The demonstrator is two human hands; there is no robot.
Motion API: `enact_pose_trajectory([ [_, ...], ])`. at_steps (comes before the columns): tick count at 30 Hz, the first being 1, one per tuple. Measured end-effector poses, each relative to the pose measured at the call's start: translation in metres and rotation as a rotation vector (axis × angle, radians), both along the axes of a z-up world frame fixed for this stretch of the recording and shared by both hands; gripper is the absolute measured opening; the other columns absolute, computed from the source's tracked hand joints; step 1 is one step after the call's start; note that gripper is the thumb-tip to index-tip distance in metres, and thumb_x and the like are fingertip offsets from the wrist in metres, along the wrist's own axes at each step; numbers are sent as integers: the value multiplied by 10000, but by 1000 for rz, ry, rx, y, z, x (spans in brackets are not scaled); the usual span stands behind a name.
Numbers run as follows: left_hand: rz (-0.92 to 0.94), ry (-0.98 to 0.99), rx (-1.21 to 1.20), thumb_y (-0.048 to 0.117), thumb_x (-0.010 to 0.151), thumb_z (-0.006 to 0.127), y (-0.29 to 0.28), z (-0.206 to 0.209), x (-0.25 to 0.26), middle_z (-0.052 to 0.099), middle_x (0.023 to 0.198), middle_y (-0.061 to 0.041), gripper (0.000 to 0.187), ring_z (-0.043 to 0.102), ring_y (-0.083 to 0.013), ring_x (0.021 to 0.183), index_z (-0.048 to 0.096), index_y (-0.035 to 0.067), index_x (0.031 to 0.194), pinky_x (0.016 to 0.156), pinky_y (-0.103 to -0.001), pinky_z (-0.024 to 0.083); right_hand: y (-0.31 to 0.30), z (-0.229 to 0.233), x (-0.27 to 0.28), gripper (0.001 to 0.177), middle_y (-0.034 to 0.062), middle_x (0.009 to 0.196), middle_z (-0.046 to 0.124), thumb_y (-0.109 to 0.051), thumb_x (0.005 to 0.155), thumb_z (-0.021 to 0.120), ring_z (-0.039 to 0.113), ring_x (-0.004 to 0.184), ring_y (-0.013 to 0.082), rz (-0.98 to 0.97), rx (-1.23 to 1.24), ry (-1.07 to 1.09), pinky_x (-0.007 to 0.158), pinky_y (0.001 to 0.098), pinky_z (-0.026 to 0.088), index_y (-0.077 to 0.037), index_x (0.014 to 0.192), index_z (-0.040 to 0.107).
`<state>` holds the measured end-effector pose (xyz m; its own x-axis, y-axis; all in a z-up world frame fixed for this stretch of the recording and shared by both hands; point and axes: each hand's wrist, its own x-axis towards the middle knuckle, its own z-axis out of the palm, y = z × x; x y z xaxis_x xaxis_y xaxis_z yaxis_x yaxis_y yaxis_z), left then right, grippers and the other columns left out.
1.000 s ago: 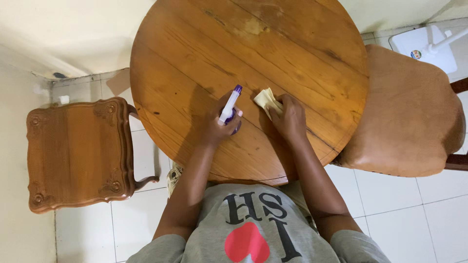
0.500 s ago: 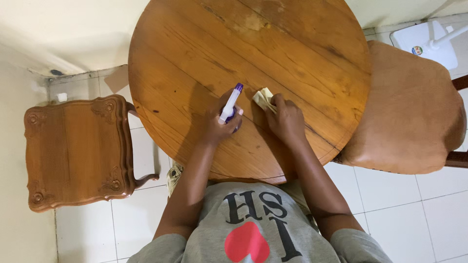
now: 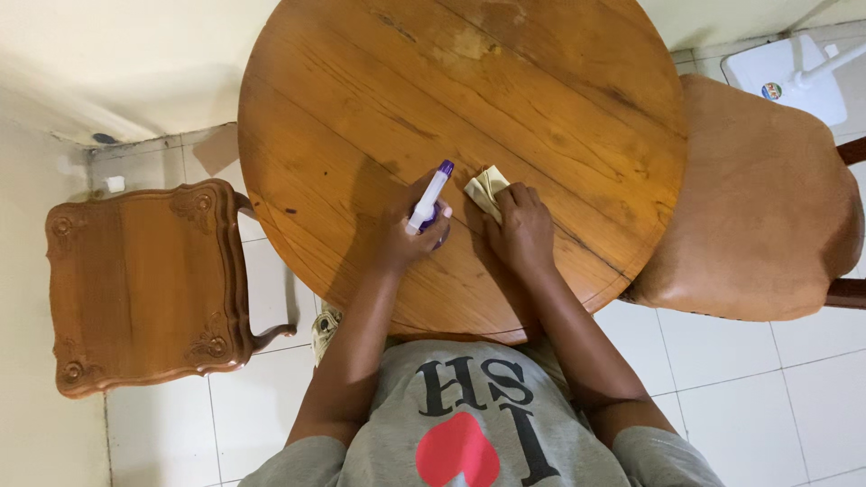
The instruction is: The person sprays a cleaning solution onto a round wooden table and wipes it with a cloth. They then move to a wooden chair and repeat the process, spraying and wiping the backrest and seat.
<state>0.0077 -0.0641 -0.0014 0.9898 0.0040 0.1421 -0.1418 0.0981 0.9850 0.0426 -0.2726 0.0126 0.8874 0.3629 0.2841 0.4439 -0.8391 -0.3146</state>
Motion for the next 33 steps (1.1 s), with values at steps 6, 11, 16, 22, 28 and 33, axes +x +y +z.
enact_pose_trajectory([
  [6, -37, -97, -9, 11, 980, 688, 3, -8, 5, 680, 892, -44, 546, 644, -91, 652, 519, 104, 1491, 517, -266, 535, -15, -5, 2, 299, 137, 1114, 710, -58, 793, 772, 675, 1022, 356, -123, 105, 3, 812, 471, 546, -38, 1074, 673],
  [11, -47, 30, -28, 43, 969, 697, 5, 0, 5, 677, 876, -43, 509, 633, -96, 630, 566, 77, 1460, 509, -271, 514, -6, -30, 11, 181, 93, 1345, 711, -7, 893, 779, 664, 1316, 296, -100, 42, -290, 1039, 441, 548, -86, 1007, 662],
  [16, -12, -97, 119, 86, 956, 731, 10, 1, 17, 690, 935, -50, 525, 687, -117, 762, 568, 80, 1455, 596, -268, 595, 11, -34, 17, 323, 178, 1344, 662, -218, 827, 868, 587, 1336, 330, -34, 13, -155, 1116, 556, 430, -43, 957, 629],
  [22, 14, 67, 222, 113, 924, 764, 14, 9, 24, 691, 836, -13, 481, 670, -95, 716, 635, 122, 1387, 638, -272, 567, 15, -19, 21, 501, 213, 1473, 576, -171, 874, 818, 472, 1444, 342, -68, 36, -40, 1174, 562, 358, -7, 1290, 590],
  [28, -22, -76, 249, 58, 936, 730, 22, 27, 37, 591, 870, -30, 502, 580, -127, 755, 634, 122, 1424, 684, -291, 500, 20, -14, 28, 606, 198, 1534, 529, -97, 880, 759, 443, 1480, 346, -94, -43, -13, 1221, 588, 237, -58, 1452, 563],
  [33, 9, -121, 316, 60, 948, 728, 21, 34, 51, 605, 898, -29, 492, 602, -141, 784, 623, 138, 1422, 707, -306, 519, 18, -16, 28, 610, 157, 1534, 551, -34, 842, 752, 452, 1489, 313, -97, 2, 34, 1241, 571, 234, -63, 1428, 588],
])
